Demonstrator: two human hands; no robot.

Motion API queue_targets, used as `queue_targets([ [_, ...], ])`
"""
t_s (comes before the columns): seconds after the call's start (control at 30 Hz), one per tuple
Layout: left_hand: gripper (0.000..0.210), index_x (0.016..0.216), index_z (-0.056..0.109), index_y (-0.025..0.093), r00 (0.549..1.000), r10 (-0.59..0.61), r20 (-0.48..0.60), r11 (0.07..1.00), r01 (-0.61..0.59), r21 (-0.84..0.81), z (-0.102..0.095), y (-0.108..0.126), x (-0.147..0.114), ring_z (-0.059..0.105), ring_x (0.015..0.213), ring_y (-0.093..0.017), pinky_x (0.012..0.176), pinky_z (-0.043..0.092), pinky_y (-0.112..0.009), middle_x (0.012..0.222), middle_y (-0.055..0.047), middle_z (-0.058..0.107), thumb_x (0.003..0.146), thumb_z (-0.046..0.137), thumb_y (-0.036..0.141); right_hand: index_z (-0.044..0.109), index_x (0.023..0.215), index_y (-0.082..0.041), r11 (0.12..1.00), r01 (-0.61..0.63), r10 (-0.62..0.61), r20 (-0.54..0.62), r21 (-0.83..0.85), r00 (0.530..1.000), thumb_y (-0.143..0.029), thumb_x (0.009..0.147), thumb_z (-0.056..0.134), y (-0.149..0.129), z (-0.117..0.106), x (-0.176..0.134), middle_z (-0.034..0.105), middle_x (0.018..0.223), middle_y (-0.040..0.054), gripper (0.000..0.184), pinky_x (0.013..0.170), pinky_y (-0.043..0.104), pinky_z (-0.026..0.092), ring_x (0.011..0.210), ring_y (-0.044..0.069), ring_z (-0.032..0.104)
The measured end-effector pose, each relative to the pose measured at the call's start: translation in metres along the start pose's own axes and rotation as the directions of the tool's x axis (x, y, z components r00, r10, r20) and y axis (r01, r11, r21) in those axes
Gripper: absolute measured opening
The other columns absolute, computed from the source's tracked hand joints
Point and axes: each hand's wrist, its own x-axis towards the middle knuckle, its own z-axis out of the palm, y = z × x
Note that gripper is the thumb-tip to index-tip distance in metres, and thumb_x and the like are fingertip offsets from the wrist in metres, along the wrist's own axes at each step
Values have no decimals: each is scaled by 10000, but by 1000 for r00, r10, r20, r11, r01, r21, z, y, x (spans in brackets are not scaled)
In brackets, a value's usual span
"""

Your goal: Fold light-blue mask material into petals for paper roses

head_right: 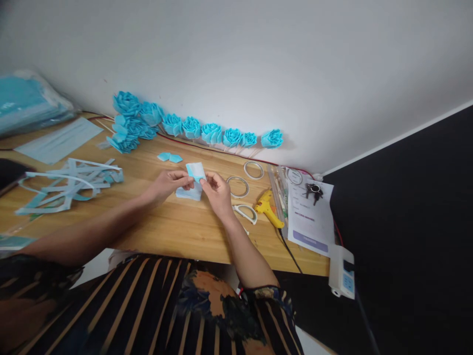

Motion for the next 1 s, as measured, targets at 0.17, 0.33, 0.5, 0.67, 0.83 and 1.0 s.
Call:
queue_targets([
  [0.17, 267, 658, 694, 168, 999, 32, -16, 999, -32, -24, 0, 3, -1, 557, 630, -124, 646, 449, -258, 670, -20, 677, 732, 714, 424, 639, 1050, -224, 1000, -7, 5, 52, 29, 999, -411, 817, 661, 3, 1, 0, 677, 892, 7, 299, 763, 288, 494, 811, 162, 605],
  [0.33, 265, 658, 683, 165, 998, 49, -45, 997, -52, -57, 1, 5, -1, 553, 632, -128, 653, 446, -270, 654, -14, 659, 719, 720, 419, 617, 960, -216, 997, -41, 35, 92, 71, 995, -412, 791, 682, 3, 3, 0, 641, 826, -10, 267, 704, 268, 468, 749, 145, 573],
  [0.5, 311, 659, 667, 159, 998, 59, -33, 997, -60, -40, 1, 4, -2, 551, 621, -123, 643, 445, -261, 638, -10, 646, 736, 711, 458, 588, 892, -215, 992, -63, 52, 99, 110, 994, -390, 769, 705, 4, 4, 0, 574, 740, -35, 244, 661, 255, 437, 692, 128, 530],
  [0.67, 336, 647, 652, 152, 999, 45, -27, 999, -45, 5, -1, 3, 0, 540, 598, -110, 616, 434, -245, 614, 3, 630, 709, 737, 471, 596, 894, -219, 988, -64, 47, 117, 144, 992, -381, 775, 721, 6, 5, 0, 597, 747, -39, 237, 671, 257, 439, 694, 125, 544],
  [0.83, 345, 647, 650, 152, 997, 56, -47, 998, -55, 16, -2, 2, 0, 536, 587, -105, 605, 429, -240, 610, 3, 628, 717, 735, 479, 615, 987, -233, 977, -65, 43, 111, 205, 993, -387, 792, 716, 2, 3, 0, 645, 818, -23, 269, 729, 268, 460, 780, 143, 586],
  [1.0, 329, 668, 660, 152, 998, 48, -32, 999, -48, 12, -1, 2, -1, 538, 589, -107, 603, 435, -242, 606, 5, 625, 713, 732, 469, 598, 884, -226, 991, -50, 38, 98, 124, 994, -378, 797, 708, 2, 1, 1, 571, 735, -45, 206, 655, 253, 421, 676, 120, 525],
])
